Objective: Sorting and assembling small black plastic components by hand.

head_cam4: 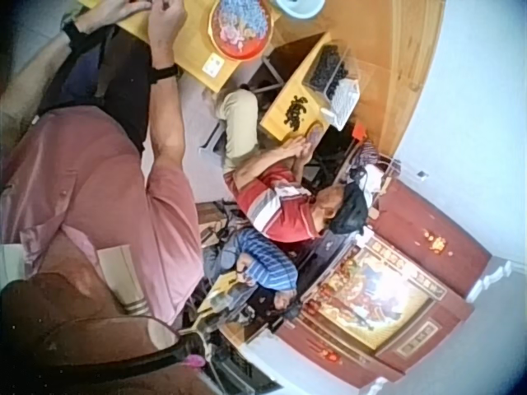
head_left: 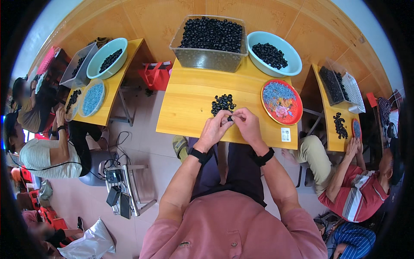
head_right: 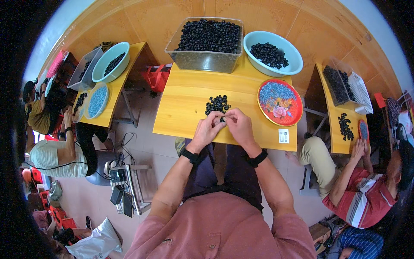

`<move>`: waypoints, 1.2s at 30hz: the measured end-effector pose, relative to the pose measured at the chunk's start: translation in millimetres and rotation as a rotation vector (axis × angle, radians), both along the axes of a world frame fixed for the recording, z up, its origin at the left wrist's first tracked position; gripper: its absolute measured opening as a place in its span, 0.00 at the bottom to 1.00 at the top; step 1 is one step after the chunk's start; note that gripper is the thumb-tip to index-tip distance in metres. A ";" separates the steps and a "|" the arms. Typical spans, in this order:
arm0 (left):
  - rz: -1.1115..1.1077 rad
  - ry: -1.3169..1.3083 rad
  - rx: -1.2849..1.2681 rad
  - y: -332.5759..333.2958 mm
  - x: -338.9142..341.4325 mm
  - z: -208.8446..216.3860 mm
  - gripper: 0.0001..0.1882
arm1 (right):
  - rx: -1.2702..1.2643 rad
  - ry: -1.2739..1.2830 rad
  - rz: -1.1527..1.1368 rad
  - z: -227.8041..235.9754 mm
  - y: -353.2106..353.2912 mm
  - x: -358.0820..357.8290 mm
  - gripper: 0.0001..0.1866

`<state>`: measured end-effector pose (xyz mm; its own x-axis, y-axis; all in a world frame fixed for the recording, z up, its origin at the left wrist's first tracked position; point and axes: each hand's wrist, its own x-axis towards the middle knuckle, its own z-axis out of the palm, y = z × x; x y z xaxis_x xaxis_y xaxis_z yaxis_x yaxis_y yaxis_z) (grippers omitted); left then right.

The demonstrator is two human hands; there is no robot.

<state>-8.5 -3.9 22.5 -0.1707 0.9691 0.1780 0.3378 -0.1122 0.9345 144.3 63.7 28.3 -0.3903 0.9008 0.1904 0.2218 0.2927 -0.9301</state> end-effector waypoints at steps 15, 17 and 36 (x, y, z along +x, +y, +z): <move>-0.004 0.188 0.041 1.6 3.4 -13.1 0.15 | -0.306 0.146 0.138 -19.9 4.9 13.7 0.02; -0.002 0.207 0.044 1.3 4.0 -14.1 0.15 | -0.288 0.177 0.143 -26.2 4.2 13.4 0.02; -0.036 0.186 0.065 -4.2 5.3 -11.1 0.15 | -0.267 0.197 0.135 -29.8 2.9 12.5 0.06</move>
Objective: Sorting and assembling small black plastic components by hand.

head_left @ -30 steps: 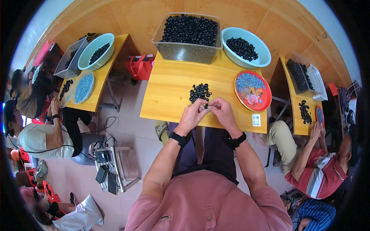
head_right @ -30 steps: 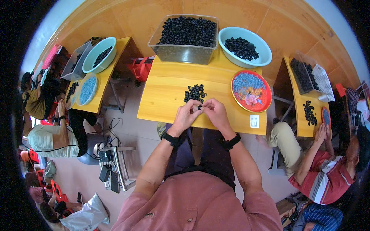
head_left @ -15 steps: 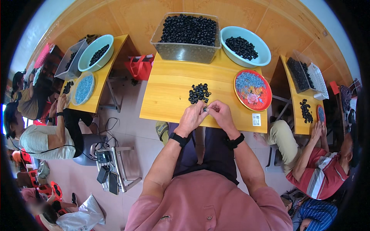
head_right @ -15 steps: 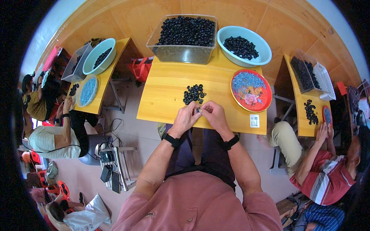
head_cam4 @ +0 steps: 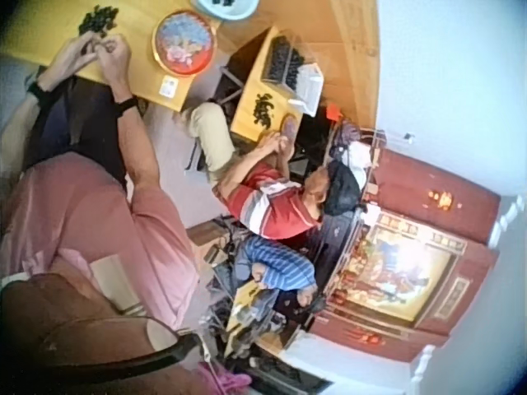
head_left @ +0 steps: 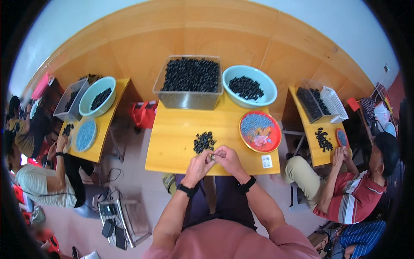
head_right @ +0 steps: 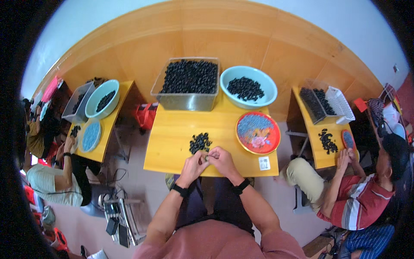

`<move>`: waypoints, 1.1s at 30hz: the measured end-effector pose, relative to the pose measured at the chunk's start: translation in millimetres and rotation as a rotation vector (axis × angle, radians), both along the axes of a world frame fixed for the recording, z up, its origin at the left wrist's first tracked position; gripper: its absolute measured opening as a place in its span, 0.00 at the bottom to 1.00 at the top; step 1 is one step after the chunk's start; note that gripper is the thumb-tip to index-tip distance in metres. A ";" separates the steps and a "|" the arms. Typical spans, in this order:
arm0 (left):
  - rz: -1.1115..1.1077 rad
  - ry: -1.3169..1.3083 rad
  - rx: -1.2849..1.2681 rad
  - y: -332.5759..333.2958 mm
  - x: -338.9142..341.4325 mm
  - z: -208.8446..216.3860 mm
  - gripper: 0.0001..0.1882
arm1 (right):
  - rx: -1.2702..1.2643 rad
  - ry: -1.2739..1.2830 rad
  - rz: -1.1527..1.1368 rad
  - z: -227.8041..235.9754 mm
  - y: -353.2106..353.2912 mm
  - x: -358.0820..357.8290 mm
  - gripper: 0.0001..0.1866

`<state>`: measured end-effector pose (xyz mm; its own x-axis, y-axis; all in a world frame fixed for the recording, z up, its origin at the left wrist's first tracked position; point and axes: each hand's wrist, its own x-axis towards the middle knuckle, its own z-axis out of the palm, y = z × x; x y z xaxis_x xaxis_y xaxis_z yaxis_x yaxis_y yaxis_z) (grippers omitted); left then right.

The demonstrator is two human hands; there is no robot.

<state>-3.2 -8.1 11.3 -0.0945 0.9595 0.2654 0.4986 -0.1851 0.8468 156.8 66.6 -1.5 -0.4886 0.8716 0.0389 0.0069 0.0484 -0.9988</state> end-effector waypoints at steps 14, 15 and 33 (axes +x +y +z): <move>0.227 -0.584 0.023 22.1 -11.5 -10.8 0.18 | 0.422 -0.149 -0.394 149.2 136.8 48.5 0.10; 0.222 -0.668 0.046 23.4 -11.7 -14.8 0.16 | 0.437 -0.265 -0.296 136.1 128.4 41.4 0.10; 0.147 -0.195 -0.033 8.5 -0.3 8.7 0.14 | 0.773 -0.768 0.056 51.8 45.8 -16.1 0.09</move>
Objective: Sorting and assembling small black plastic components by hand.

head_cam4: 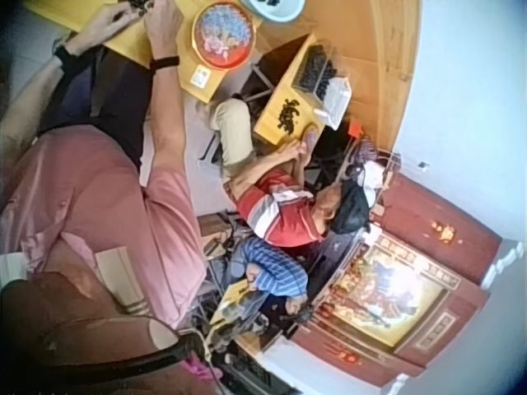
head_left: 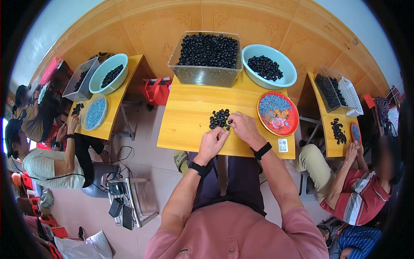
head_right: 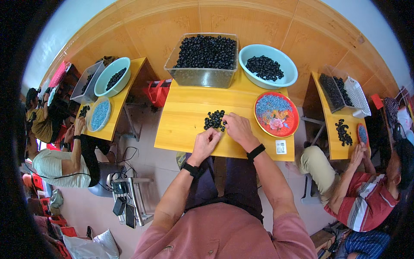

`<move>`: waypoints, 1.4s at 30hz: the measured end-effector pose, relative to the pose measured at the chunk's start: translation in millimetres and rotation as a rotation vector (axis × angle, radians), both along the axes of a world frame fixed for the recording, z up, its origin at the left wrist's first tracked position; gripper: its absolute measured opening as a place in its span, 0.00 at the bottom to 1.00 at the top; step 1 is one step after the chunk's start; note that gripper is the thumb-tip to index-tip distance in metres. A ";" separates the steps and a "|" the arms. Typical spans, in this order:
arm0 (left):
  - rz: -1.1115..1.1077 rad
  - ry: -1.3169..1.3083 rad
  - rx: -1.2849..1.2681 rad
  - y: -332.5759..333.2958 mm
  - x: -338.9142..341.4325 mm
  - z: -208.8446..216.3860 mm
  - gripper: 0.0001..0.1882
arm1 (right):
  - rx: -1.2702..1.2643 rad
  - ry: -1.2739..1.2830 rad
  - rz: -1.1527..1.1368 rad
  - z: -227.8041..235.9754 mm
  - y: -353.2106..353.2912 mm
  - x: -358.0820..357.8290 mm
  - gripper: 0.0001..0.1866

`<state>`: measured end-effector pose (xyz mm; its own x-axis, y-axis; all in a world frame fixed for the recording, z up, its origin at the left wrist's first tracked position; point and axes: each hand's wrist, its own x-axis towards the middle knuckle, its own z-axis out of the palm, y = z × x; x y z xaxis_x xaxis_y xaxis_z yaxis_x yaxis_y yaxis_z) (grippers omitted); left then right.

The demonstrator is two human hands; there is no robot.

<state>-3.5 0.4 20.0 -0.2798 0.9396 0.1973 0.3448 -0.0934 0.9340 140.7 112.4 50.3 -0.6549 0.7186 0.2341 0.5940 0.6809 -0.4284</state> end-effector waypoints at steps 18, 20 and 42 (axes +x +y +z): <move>0.023 0.074 -0.006 4.1 0.3 -8.3 0.13 | -0.083 0.103 -0.132 -19.6 -15.5 14.4 0.12; 0.015 0.065 -0.009 4.8 1.3 -9.3 0.13 | -0.045 0.088 -0.172 -22.5 -15.8 16.8 0.13; 0.062 0.082 0.001 4.2 -0.7 -10.3 0.09 | -0.122 -0.064 -0.103 -3.6 -22.7 1.0 0.12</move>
